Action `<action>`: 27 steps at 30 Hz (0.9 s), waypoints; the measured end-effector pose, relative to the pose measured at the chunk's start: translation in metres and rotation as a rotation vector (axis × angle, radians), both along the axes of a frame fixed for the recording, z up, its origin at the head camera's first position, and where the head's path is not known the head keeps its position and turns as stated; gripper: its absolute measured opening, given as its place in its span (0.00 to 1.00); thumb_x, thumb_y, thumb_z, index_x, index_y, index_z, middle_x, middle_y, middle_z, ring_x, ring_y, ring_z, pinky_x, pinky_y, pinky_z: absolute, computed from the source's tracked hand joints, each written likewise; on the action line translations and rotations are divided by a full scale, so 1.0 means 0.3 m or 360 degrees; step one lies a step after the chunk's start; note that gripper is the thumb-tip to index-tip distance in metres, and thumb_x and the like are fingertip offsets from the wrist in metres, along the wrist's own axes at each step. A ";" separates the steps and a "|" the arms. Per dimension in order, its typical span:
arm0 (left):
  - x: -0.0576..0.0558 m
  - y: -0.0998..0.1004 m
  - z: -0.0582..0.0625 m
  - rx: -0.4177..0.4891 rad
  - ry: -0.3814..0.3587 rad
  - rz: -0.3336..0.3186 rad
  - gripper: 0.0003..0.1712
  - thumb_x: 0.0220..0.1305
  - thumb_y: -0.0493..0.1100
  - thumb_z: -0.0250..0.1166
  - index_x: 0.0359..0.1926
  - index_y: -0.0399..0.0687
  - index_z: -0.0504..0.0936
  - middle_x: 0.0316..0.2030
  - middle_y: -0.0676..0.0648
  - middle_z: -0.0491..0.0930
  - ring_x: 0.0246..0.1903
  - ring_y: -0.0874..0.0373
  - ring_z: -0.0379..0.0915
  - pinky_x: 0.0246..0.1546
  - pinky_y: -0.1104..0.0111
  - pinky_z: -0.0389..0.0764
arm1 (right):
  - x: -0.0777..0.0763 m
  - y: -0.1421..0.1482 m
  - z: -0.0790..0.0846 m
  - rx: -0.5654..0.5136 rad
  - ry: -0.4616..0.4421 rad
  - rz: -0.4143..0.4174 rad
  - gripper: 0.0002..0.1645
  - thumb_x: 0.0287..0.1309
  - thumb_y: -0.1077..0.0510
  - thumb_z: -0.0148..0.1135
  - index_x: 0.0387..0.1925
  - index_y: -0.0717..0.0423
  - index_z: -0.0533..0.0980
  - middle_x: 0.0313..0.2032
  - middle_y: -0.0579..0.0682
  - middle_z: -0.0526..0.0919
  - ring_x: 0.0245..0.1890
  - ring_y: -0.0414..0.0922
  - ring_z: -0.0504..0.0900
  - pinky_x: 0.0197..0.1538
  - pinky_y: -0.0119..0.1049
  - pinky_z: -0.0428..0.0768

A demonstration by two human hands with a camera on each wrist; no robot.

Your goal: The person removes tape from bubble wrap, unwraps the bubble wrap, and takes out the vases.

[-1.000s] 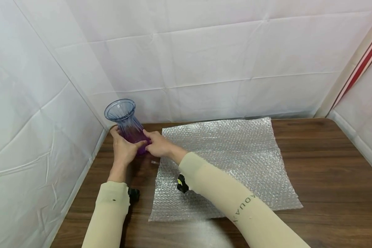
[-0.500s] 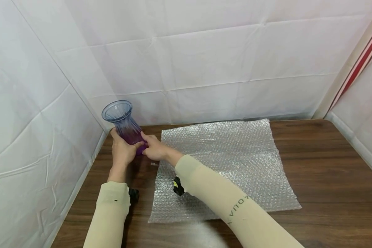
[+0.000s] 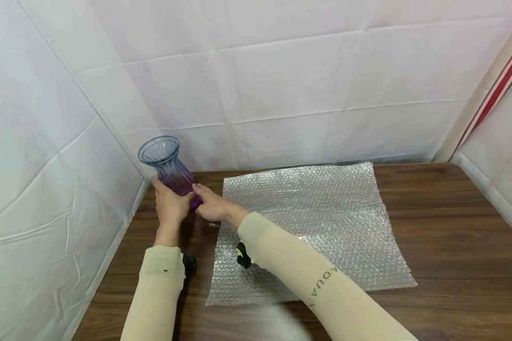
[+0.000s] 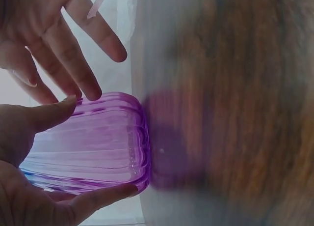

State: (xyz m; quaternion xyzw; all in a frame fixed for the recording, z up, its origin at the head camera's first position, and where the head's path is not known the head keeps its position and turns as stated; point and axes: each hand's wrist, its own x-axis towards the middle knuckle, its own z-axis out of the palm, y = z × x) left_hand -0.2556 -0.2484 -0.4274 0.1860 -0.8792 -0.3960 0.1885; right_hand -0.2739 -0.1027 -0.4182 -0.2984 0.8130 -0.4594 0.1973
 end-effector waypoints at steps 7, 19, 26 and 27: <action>-0.002 0.015 0.002 0.0017 -0.0031 0.0019 0.65 0.59 0.46 0.77 0.81 0.49 0.37 0.75 0.28 0.58 0.71 0.28 0.62 0.69 0.37 0.66 | -0.007 0.005 0.003 0.0029 -0.0037 -0.0023 0.48 0.66 0.67 0.53 0.83 0.56 0.47 0.84 0.54 0.44 0.83 0.48 0.45 0.82 0.40 0.53; 0.049 0.034 0.007 -0.0016 -0.0030 0.0082 0.66 0.58 0.49 0.78 0.81 0.43 0.40 0.74 0.29 0.51 0.72 0.29 0.53 0.72 0.40 0.63 | -0.007 0.037 -0.007 -0.0052 -0.0143 -0.0053 0.45 0.68 0.68 0.55 0.82 0.56 0.50 0.81 0.58 0.52 0.79 0.52 0.60 0.79 0.41 0.62; 0.088 0.066 0.016 -0.0113 0.0031 0.0203 0.50 0.57 0.52 0.78 0.69 0.40 0.58 0.65 0.33 0.60 0.63 0.33 0.56 0.58 0.40 0.68 | -0.014 0.090 -0.007 -0.0108 -0.0167 -0.0094 0.41 0.72 0.64 0.58 0.81 0.55 0.56 0.80 0.57 0.54 0.81 0.53 0.54 0.81 0.48 0.59; 0.091 0.069 0.019 -0.0122 0.0036 0.0206 0.48 0.57 0.53 0.78 0.67 0.41 0.59 0.64 0.33 0.60 0.63 0.33 0.56 0.58 0.40 0.67 | -0.015 0.097 -0.005 -0.0118 -0.0164 -0.0091 0.40 0.72 0.64 0.57 0.81 0.55 0.56 0.80 0.57 0.54 0.81 0.54 0.55 0.80 0.49 0.61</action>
